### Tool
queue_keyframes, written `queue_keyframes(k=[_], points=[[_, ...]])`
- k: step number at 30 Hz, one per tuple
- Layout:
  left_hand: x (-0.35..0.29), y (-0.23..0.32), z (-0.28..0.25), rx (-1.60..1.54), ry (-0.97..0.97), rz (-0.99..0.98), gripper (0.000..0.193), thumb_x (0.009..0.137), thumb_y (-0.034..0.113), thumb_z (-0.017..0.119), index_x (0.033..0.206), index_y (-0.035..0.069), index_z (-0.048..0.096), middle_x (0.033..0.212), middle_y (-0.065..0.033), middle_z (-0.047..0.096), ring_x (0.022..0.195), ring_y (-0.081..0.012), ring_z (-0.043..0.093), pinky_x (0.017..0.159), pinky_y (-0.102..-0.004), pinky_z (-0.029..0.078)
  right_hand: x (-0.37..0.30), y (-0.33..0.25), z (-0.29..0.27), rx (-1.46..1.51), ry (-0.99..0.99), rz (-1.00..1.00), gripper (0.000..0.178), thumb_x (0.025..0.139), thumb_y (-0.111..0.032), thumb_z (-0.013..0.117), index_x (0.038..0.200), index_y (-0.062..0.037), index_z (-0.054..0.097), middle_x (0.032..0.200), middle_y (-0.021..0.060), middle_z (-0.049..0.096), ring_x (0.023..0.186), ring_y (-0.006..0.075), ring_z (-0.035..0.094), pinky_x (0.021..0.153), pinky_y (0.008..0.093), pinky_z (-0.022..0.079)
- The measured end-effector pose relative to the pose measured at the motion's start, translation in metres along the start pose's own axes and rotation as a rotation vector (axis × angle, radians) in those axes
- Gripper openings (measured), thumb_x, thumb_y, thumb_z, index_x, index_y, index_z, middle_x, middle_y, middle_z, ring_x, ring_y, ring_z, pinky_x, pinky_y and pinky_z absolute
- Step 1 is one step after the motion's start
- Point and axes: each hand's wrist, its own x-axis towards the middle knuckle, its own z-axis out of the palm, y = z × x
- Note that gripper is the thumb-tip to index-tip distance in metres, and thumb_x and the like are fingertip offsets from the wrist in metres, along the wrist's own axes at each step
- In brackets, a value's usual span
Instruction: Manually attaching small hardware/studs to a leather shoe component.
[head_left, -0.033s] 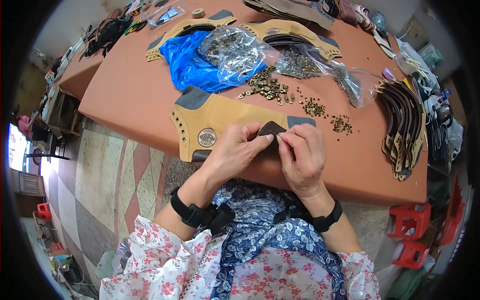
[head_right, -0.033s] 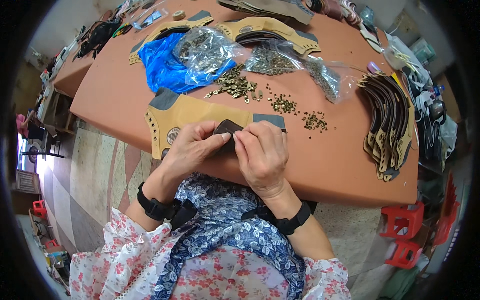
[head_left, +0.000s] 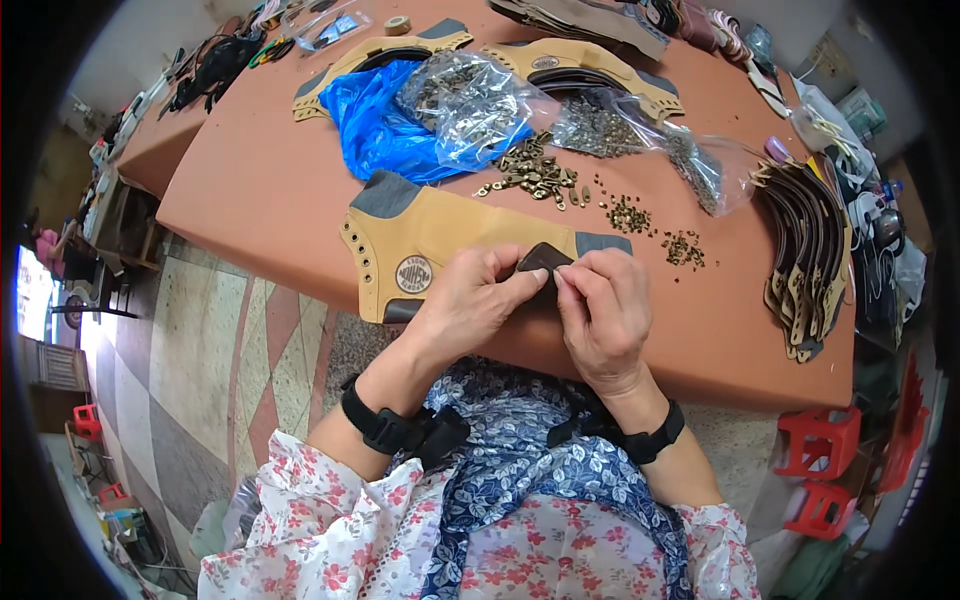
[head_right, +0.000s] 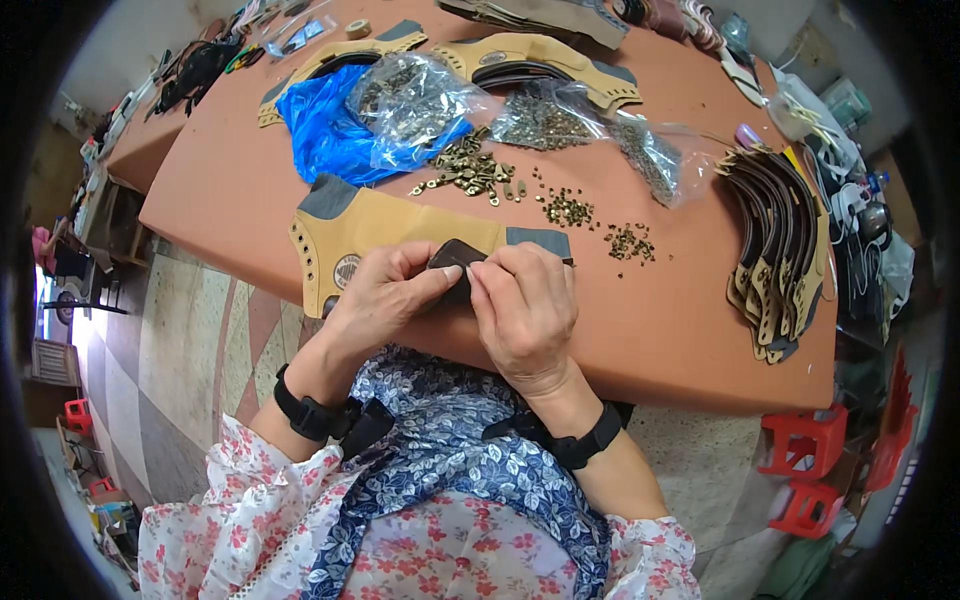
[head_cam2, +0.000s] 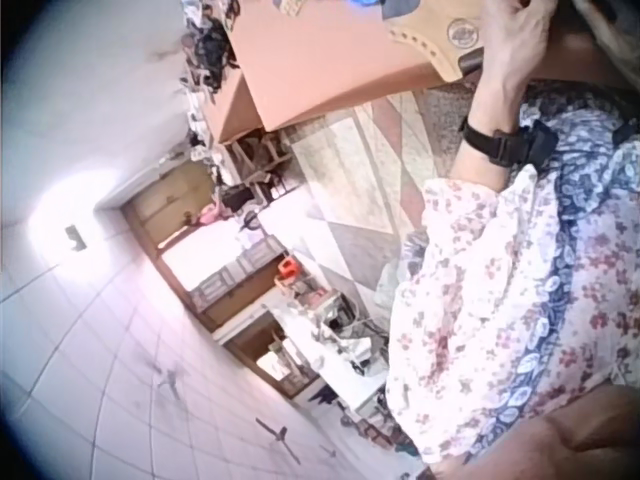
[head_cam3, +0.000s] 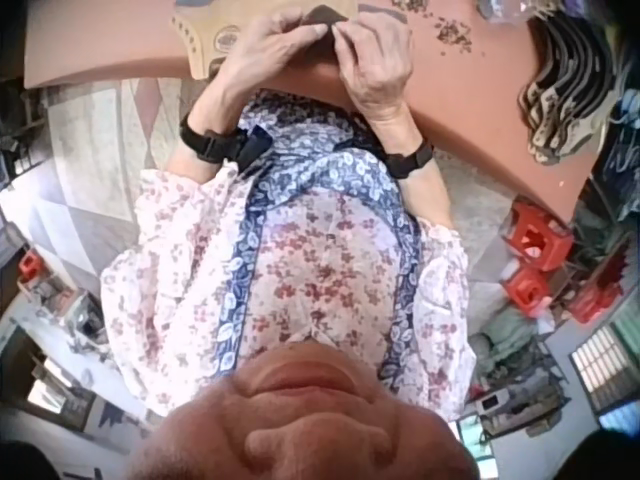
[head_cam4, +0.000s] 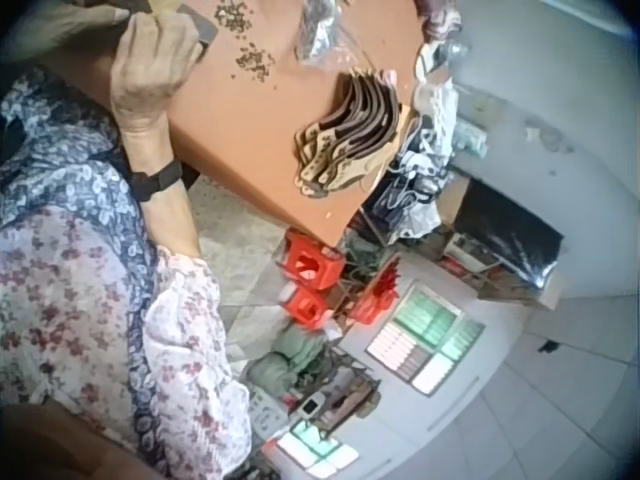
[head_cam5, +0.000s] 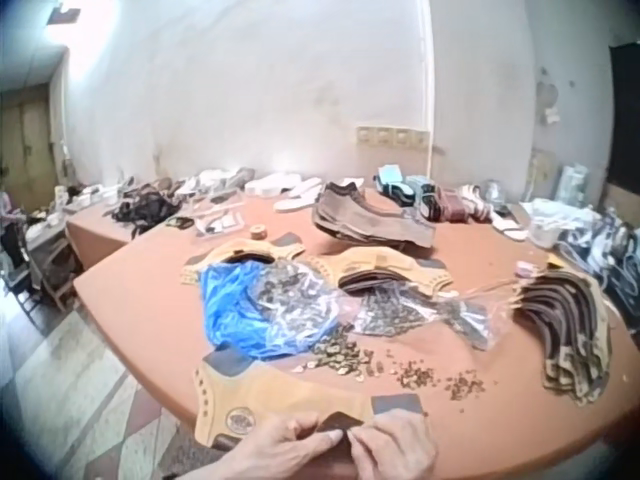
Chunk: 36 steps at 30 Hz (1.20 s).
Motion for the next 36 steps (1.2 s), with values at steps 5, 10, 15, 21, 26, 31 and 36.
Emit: queue_keyframes(k=[5, 10, 15, 21, 26, 31, 36], points=[[-0.001, 0.0, 0.001, 0.005, 0.004, -0.024, 0.024, 0.099, 0.015, 0.06, 0.111, -0.002, 0.071, 0.091, 0.0034, 0.068, 0.08, -0.0019, 0.055, 0.068, -0.023, 0.048, -0.001, 0.002, 0.0, -0.027, 0.004, -0.052, 0.021, 0.076, -0.002, 0.079, 0.094, -0.0043, 0.068, 0.097, 0.0075, 0.065, 0.088, 0.0267, 0.063, 0.074, 0.038, 0.047], [0.0, 0.003, 0.001, -0.001, 0.021, -0.046, 0.021, 0.1, 0.015, 0.063, 0.109, -0.002, 0.072, 0.093, 0.0069, 0.065, 0.08, 0.0008, 0.053, 0.067, -0.0181, 0.044, -0.002, 0.003, 0.002, 0.012, 0.016, -0.014, 0.022, 0.076, 0.001, 0.078, 0.095, -0.0042, 0.067, 0.095, 0.0081, 0.065, 0.085, 0.0262, 0.064, 0.073, 0.0371, 0.048], [-0.001, 0.003, -0.001, 0.004, 0.008, -0.044, 0.02, 0.1, 0.015, 0.063, 0.109, -0.001, 0.072, 0.093, 0.0067, 0.065, 0.08, 0.0005, 0.053, 0.067, -0.018, 0.044, -0.001, 0.004, 0.002, -0.029, 0.015, -0.053, 0.021, 0.077, 0.002, 0.077, 0.096, -0.003, 0.067, 0.095, 0.0087, 0.065, 0.085, 0.0262, 0.065, 0.072, 0.0367, 0.049], [0.001, -0.004, -0.002, -0.01, 0.005, -0.054, 0.02, 0.099, 0.014, 0.063, 0.109, -0.001, 0.072, 0.092, 0.0068, 0.065, 0.08, 0.0007, 0.053, 0.066, -0.0179, 0.044, -0.001, 0.003, 0.001, -0.075, -0.008, -0.105, 0.023, 0.078, 0.003, 0.076, 0.098, -0.0012, 0.068, 0.098, 0.0096, 0.066, 0.087, 0.0262, 0.066, 0.074, 0.0366, 0.051], [-0.001, -0.001, -0.001, -0.04, -0.005, -0.042, 0.02, 0.099, 0.013, 0.062, 0.109, -0.001, 0.071, 0.092, 0.0071, 0.065, 0.08, 0.0008, 0.053, 0.066, -0.0179, 0.044, 0.0, 0.001, 0.0, -0.084, -0.025, -0.116, 0.022, 0.078, 0.002, 0.076, 0.099, -0.0001, 0.068, 0.099, 0.0105, 0.066, 0.089, 0.0261, 0.068, 0.074, 0.0365, 0.051], [0.0, -0.002, -0.001, -0.038, 0.006, -0.043, 0.02, 0.099, 0.013, 0.062, 0.11, -0.001, 0.071, 0.092, 0.0064, 0.065, 0.081, 0.0004, 0.054, 0.068, -0.0183, 0.045, -0.003, 0.001, -0.001, -0.067, -0.037, -0.136, 0.021, 0.079, 0.002, 0.074, 0.099, 0.0014, 0.069, 0.102, 0.0115, 0.067, 0.093, 0.0273, 0.07, 0.073, 0.0364, 0.052], [0.001, -0.009, 0.001, -0.08, 0.019, 0.015, 0.023, 0.099, 0.014, 0.06, 0.11, -0.003, 0.071, 0.091, 0.0024, 0.068, 0.08, -0.0021, 0.056, 0.067, -0.0223, 0.048, -0.004, 0.0, -0.003, -0.073, -0.066, -0.149, 0.021, 0.078, 0.001, 0.074, 0.099, 0.0022, 0.071, 0.105, 0.0117, 0.067, 0.101, 0.0291, 0.07, 0.076, 0.0357, 0.054]])
